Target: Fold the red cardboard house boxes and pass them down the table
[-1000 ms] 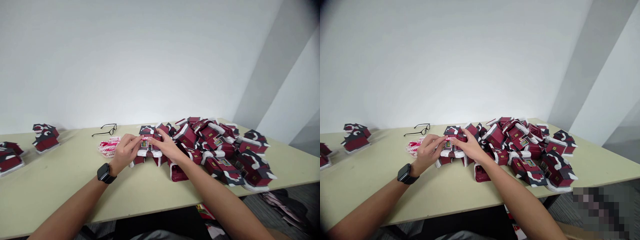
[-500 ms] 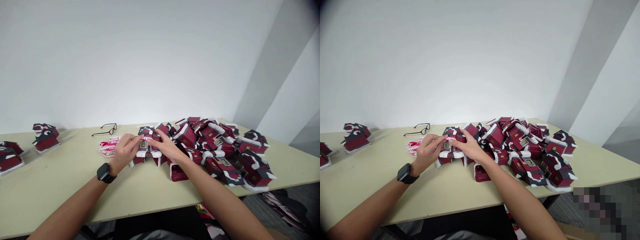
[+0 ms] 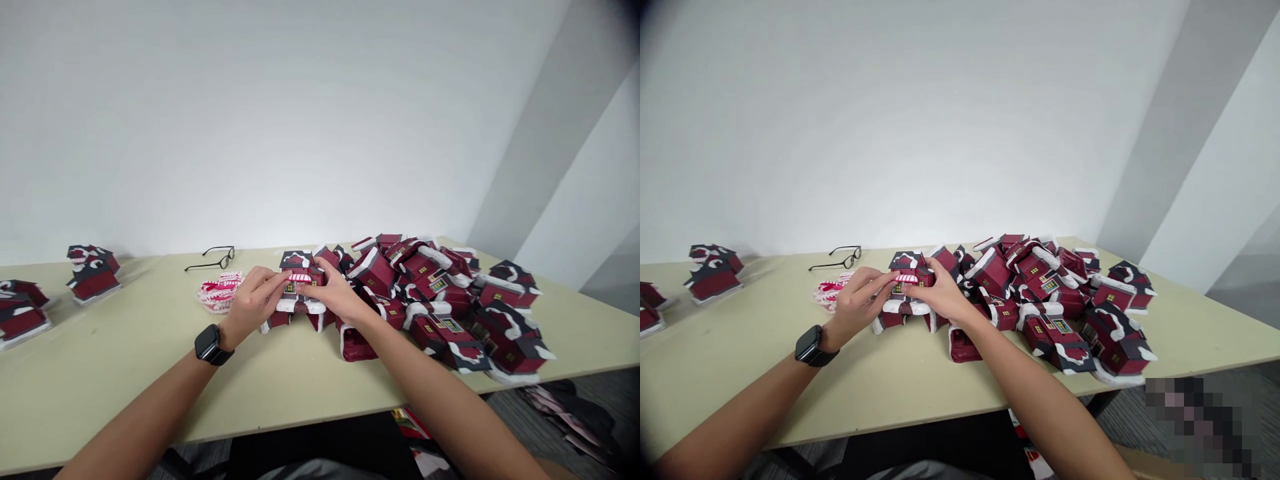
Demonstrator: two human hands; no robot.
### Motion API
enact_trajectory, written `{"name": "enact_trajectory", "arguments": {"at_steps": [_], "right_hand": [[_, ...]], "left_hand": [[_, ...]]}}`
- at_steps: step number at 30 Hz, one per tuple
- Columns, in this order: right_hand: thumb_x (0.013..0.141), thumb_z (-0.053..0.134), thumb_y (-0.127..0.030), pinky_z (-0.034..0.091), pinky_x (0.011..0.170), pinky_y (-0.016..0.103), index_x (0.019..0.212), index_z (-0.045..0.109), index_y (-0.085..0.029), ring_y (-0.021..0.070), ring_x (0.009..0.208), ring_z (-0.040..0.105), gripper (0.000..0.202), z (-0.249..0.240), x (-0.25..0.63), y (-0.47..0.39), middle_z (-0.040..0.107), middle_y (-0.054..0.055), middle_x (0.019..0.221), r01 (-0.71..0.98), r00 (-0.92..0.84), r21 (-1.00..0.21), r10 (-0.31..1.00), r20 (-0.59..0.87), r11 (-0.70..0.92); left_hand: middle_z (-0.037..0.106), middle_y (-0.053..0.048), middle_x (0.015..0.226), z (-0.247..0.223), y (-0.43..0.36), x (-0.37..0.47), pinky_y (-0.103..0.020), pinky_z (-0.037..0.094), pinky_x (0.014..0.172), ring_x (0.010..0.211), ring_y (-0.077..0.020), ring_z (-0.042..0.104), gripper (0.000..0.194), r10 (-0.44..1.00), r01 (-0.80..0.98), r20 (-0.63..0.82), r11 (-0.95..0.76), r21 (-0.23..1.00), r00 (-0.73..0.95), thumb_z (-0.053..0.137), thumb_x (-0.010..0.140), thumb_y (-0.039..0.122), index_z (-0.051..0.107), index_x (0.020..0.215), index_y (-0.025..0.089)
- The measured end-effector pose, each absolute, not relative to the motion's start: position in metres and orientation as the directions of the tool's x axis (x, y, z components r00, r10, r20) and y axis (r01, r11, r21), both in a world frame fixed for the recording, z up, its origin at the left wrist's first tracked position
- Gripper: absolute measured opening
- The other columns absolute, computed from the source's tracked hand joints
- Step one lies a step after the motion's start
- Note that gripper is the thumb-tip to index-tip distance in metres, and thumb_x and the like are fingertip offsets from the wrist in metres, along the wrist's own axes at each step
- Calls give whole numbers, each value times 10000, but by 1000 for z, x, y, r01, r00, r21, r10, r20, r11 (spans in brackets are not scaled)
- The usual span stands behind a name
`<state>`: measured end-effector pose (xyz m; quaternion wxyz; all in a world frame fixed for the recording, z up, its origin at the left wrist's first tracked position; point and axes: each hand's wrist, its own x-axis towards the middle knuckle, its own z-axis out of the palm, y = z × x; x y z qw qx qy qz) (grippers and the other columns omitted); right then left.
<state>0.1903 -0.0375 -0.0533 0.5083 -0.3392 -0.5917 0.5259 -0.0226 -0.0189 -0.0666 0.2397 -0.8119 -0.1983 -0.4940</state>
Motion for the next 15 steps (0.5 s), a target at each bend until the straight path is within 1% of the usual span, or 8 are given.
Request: {"name": "enact_trajectory", "arguments": {"at_steps": [3, 8, 13, 15], "right_hand": [[707, 906, -357, 586, 981, 383, 1352, 581, -239, 234, 1097, 711, 732, -54, 190, -37, 734, 61, 1218, -145, -252, -966, 936, 246, 215], [727, 896, -394, 566, 1014, 397, 1378, 579, -238, 246, 1133, 697, 741, -54, 192, -37, 714, 81, 1265, -86, -267, -974, 936, 227, 211], [743, 881, -393, 560, 993, 385, 1343, 586, -231, 233, 1099, 695, 688, -58, 191, -34, 720, 67, 1215, -80, -290, -956, 911, 294, 283], [748, 875, -398, 563, 976, 382, 1331, 588, -235, 226, 1069, 699, 670, -60, 192, -32, 723, 57, 1190, -68, -293, -955, 909, 296, 289]], "left_hand": [[649, -32, 886, -66, -19, -23, -295, 523, 723, 808, -160, 599, 411, 84, 556, 893, -807, -198, 441, 655, 950, 63, 647, 1324, 232], [644, -32, 886, -67, -19, -24, -299, 524, 720, 802, -159, 596, 402, 99, 575, 884, -791, -208, 457, 638, 970, 93, 639, 1344, 243], [652, -33, 888, -66, -19, -22, -294, 526, 721, 804, -157, 604, 391, 75, 579, 904, -789, -205, 421, 658, 964, 101, 646, 1330, 237], [659, -34, 890, -65, -19, -21, -294, 525, 725, 808, -156, 605, 387, 68, 584, 910, -786, -204, 409, 661, 962, 96, 651, 1323, 233]]}}
